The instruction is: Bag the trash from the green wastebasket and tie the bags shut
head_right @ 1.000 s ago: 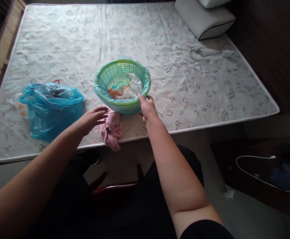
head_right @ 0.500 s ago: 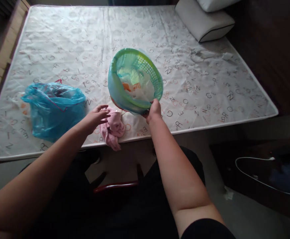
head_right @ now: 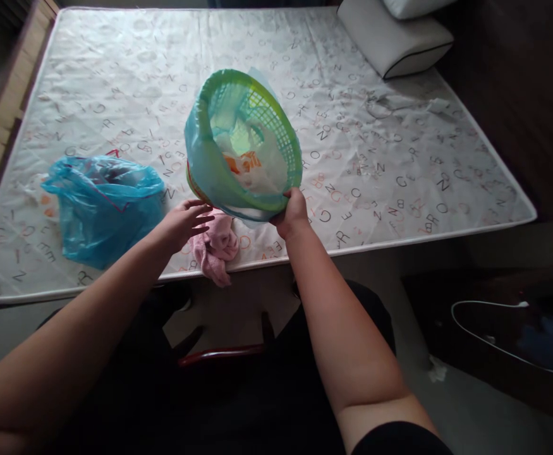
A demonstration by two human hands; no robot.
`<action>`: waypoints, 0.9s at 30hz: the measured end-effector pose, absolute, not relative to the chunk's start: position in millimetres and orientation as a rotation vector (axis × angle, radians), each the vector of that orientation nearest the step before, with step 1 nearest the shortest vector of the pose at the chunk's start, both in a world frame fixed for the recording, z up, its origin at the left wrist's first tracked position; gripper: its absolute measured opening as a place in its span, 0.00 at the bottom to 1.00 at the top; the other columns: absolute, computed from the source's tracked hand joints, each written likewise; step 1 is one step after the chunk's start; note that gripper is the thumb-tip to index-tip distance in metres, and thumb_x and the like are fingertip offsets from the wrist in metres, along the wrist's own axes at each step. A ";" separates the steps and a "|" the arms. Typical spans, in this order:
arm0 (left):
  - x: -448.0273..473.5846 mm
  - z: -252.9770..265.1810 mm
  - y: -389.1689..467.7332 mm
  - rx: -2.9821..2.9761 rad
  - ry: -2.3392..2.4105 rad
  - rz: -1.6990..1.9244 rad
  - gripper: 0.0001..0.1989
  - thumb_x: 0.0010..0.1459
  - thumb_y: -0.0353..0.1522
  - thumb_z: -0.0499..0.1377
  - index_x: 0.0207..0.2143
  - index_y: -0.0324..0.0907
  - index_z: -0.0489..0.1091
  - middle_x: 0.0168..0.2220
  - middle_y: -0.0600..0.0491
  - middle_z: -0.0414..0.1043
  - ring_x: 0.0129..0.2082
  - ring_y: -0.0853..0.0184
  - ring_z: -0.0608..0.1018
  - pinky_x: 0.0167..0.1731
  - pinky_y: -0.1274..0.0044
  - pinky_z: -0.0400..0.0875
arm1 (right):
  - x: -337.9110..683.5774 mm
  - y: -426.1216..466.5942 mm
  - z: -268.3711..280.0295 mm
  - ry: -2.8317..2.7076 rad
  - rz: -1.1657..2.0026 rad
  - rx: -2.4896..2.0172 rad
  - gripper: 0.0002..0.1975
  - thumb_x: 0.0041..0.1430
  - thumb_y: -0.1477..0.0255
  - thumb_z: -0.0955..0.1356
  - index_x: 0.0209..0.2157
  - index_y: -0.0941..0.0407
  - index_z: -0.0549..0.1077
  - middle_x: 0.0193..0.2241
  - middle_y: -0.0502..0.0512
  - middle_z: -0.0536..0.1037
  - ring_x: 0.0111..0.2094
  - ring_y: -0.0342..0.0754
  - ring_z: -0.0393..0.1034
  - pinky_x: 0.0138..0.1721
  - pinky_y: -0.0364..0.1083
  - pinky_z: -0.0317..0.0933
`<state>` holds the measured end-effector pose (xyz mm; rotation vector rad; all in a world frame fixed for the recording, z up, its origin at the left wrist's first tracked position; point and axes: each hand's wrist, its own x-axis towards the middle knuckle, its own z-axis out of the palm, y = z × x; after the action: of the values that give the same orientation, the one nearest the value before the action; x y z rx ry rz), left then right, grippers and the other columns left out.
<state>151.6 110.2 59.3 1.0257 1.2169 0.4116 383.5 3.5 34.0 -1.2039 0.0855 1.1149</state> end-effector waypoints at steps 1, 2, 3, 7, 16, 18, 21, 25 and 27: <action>151.2 58.1 111.0 1.024 1.223 0.435 0.16 0.61 0.34 0.70 0.46 0.43 0.69 0.49 0.43 0.80 0.48 0.58 0.83 0.48 0.67 0.78 | 383.0 2.8 35.0 0.059 1.126 -1.204 0.16 0.61 0.57 0.63 0.45 0.49 0.73 0.39 0.54 0.81 0.43 0.58 0.75 0.41 0.60 0.78; 151.0 56.0 111.8 1.032 1.235 0.465 0.15 0.60 0.34 0.70 0.45 0.43 0.69 0.47 0.44 0.80 0.48 0.58 0.83 0.48 0.68 0.78 | 382.4 2.2 35.9 0.029 1.136 -1.206 0.17 0.61 0.56 0.64 0.45 0.49 0.73 0.39 0.55 0.81 0.43 0.59 0.75 0.41 0.61 0.78; 150.9 53.5 112.6 1.052 1.251 0.501 0.15 0.60 0.35 0.70 0.44 0.43 0.69 0.46 0.45 0.79 0.47 0.59 0.83 0.47 0.68 0.78 | 381.7 1.7 36.8 0.000 1.142 -1.210 0.17 0.61 0.54 0.64 0.45 0.49 0.73 0.39 0.55 0.81 0.44 0.59 0.76 0.42 0.62 0.78; 151.5 43.4 116.5 1.163 1.281 0.614 0.15 0.57 0.36 0.71 0.41 0.43 0.69 0.43 0.48 0.77 0.43 0.62 0.82 0.43 0.71 0.78 | 379.5 1.2 39.3 -0.055 1.129 -1.243 0.19 0.61 0.51 0.64 0.45 0.49 0.72 0.39 0.56 0.81 0.45 0.61 0.76 0.42 0.62 0.78; 152.2 41.2 119.4 1.170 1.250 0.717 0.12 0.56 0.35 0.68 0.39 0.44 0.70 0.41 0.50 0.77 0.40 0.64 0.81 0.41 0.74 0.77 | 378.3 2.4 41.0 -0.066 1.104 -1.200 0.18 0.63 0.54 0.63 0.46 0.49 0.72 0.37 0.56 0.81 0.43 0.59 0.76 0.41 0.61 0.77; 152.2 41.0 118.4 1.179 1.244 0.696 0.13 0.55 0.36 0.69 0.40 0.44 0.69 0.42 0.49 0.77 0.41 0.63 0.81 0.42 0.72 0.76 | 377.7 2.4 41.1 -0.060 1.109 -1.176 0.17 0.63 0.55 0.62 0.45 0.50 0.72 0.38 0.56 0.81 0.43 0.59 0.76 0.41 0.60 0.77; 152.6 39.0 117.6 1.158 1.235 0.668 0.16 0.53 0.36 0.70 0.41 0.44 0.69 0.43 0.48 0.76 0.43 0.61 0.82 0.44 0.70 0.77 | 377.0 2.6 41.8 -0.100 1.117 -1.173 0.17 0.63 0.55 0.62 0.46 0.50 0.72 0.38 0.56 0.81 0.44 0.60 0.76 0.41 0.61 0.77; 152.8 35.5 118.4 1.137 1.236 0.650 0.16 0.53 0.36 0.70 0.41 0.44 0.69 0.43 0.48 0.76 0.44 0.59 0.82 0.46 0.68 0.77 | 376.5 2.9 44.1 -0.149 1.107 -1.208 0.18 0.62 0.54 0.64 0.46 0.49 0.72 0.39 0.56 0.80 0.45 0.61 0.76 0.41 0.62 0.76; 152.3 34.6 119.2 1.130 1.236 0.652 0.15 0.54 0.35 0.69 0.41 0.44 0.70 0.42 0.48 0.76 0.45 0.59 0.82 0.46 0.69 0.77 | 376.2 3.1 45.6 -0.138 1.104 -1.213 0.18 0.62 0.54 0.64 0.46 0.49 0.72 0.39 0.56 0.80 0.45 0.60 0.76 0.42 0.61 0.76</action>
<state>152.3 119.2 34.6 1.1297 1.2359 0.6517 376.2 3.1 45.6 -1.2129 -0.1378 1.1042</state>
